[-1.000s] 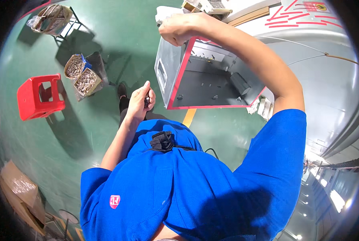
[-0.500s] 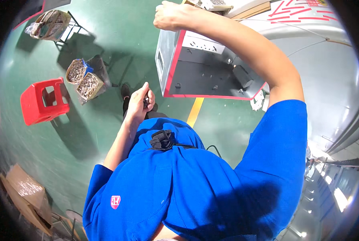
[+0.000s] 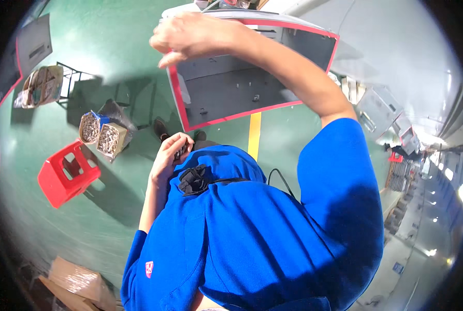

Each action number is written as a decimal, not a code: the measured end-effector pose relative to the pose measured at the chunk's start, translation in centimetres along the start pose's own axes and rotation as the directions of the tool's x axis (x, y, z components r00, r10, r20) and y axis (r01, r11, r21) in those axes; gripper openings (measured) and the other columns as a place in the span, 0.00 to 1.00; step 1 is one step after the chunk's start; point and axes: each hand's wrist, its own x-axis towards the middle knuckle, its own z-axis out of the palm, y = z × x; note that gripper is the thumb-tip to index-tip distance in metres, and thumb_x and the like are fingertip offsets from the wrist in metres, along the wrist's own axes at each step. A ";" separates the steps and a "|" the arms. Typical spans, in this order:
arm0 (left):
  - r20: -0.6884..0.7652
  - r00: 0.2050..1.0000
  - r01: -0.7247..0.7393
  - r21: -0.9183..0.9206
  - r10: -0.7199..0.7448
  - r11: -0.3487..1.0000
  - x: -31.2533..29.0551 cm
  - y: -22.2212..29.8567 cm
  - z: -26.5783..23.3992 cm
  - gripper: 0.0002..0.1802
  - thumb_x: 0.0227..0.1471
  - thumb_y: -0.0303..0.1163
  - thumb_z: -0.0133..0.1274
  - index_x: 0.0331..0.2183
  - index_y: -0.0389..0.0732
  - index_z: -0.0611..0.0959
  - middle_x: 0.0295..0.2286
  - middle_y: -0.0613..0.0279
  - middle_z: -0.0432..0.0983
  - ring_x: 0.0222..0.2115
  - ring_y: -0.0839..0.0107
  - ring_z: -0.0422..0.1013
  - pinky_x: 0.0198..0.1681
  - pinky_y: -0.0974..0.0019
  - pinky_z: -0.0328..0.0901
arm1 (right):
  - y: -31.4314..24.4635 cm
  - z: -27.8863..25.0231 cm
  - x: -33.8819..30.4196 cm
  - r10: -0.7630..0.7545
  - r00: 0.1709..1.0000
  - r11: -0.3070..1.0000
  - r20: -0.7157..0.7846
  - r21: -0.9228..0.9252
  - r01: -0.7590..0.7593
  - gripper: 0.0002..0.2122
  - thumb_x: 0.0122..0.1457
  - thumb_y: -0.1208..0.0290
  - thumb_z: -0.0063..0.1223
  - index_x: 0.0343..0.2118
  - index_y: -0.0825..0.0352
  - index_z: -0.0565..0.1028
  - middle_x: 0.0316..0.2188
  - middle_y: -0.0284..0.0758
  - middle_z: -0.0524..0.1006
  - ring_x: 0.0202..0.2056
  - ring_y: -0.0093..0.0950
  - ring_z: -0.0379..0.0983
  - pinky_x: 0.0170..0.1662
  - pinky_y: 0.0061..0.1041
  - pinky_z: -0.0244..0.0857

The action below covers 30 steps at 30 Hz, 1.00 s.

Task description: The recorder is assembling metal cabinets by attaching plastic corners or seals to the edges.

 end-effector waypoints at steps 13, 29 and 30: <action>-0.082 0.969 0.245 0.291 -0.232 0.925 0.0 -1.5 -4.7 0.16 0.56 0.42 0.45 0.23 0.41 0.73 0.15 0.73 0.65 0.12 0.86 0.56 0.14 0.80 0.48 | -9.7 10.5 -21.9 0.573 0.691 0.317 0.440 0.659 -0.682 0.10 0.47 0.66 0.57 0.21 0.68 0.74 0.18 0.34 0.74 0.21 0.26 0.70 0.26 0.27 0.63; -0.315 0.940 -0.017 0.328 0.127 0.945 -0.7 2.8 -8.3 0.23 0.60 0.45 0.36 0.21 0.40 0.72 0.13 0.67 0.62 0.11 0.80 0.54 0.13 0.77 0.47 | -12.7 20.4 -14.3 0.453 0.879 0.239 0.149 0.929 -0.281 0.14 0.45 0.68 0.55 0.33 0.70 0.72 0.28 0.40 0.76 0.33 0.33 0.73 0.35 0.31 0.65; -0.327 0.935 -0.021 0.337 0.138 0.941 -0.4 3.2 -6.9 0.23 0.60 0.45 0.36 0.21 0.40 0.72 0.13 0.67 0.62 0.11 0.81 0.54 0.13 0.77 0.47 | -12.6 19.5 -13.6 0.503 0.858 0.185 0.103 0.957 -0.223 0.14 0.44 0.66 0.59 0.31 0.70 0.73 0.26 0.39 0.76 0.30 0.32 0.73 0.34 0.30 0.66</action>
